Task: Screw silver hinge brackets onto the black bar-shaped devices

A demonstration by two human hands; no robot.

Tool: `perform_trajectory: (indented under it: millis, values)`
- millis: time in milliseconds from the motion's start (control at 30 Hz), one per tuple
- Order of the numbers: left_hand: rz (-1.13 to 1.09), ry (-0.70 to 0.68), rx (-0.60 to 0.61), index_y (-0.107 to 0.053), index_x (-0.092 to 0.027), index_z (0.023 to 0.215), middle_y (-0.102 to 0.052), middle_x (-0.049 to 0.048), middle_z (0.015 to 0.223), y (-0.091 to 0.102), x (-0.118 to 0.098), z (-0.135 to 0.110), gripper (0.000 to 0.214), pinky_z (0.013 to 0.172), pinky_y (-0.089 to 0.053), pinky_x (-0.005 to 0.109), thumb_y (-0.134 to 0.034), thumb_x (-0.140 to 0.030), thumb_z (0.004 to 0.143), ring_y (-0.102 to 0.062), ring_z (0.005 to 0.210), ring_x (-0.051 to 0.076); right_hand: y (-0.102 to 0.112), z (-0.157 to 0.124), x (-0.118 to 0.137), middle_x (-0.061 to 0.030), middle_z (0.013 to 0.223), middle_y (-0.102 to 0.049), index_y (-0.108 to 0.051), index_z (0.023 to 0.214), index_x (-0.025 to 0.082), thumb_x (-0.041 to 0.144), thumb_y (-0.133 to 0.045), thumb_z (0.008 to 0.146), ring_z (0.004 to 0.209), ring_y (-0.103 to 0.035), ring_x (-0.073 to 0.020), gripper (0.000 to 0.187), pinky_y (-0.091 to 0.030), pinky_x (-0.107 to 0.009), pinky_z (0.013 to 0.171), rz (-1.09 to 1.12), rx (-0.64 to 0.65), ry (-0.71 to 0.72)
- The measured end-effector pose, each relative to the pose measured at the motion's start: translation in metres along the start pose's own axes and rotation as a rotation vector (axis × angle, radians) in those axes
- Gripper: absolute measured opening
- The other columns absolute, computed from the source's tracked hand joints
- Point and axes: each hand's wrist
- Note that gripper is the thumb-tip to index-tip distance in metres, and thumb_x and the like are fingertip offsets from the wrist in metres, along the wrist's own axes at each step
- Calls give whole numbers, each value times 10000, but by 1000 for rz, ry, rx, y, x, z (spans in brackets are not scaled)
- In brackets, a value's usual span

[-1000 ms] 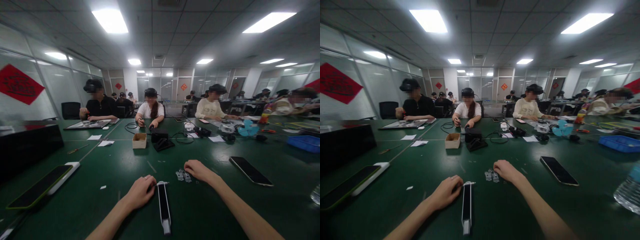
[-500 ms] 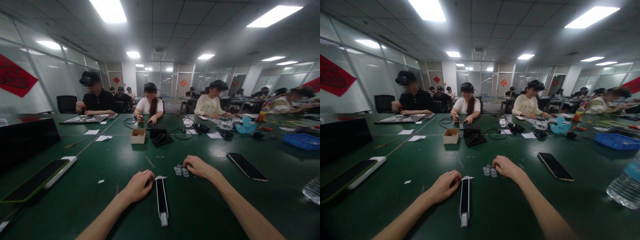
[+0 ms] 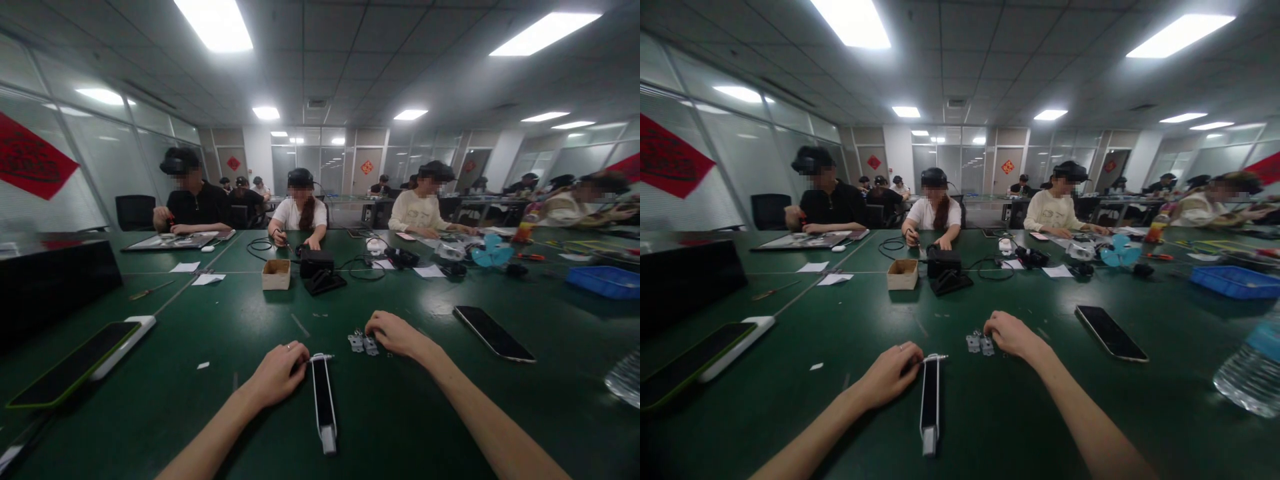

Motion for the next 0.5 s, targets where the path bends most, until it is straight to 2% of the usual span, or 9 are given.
perform_trajectory:
  millis: [167, 333, 500]
  values:
    - [-3, 16, 17, -538, -194, 970, -579, 28, 931, 2, -2, 0, 141, 733, -415, 283, -434, -201, 874, -535, 806, 163, 0, 0, -3, -73, 1036, -565, -674, 1002, 200, 176, -442, 862, 964, -532, -182, 272, -406, -284, 859, 4, -35, 7]
    - [8, 25, 25, -537, -194, 963, -577, 24, 912, 5, -4, 0, 135, 721, -411, 282, -438, -191, 871, -534, 790, 161, 5, 1, 3, -70, 1039, -579, -681, 1005, 219, 230, -489, 874, 979, -534, -193, 232, -410, -291, 858, -27, 26, 3]
    - [14, 19, 20, -537, -193, 954, -573, 19, 894, 4, -4, 0, 132, 710, -407, 280, -434, -194, 871, -533, 771, 156, 12, 4, 10, -79, 1042, -612, -691, 964, 202, 206, -533, 858, 994, -551, -200, 190, -411, -273, 834, -100, 63, -86]
Point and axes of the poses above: each hand's wrist, its own z-axis towards the middle knuckle, its own y-axis out of the back of the hand, x = y × z
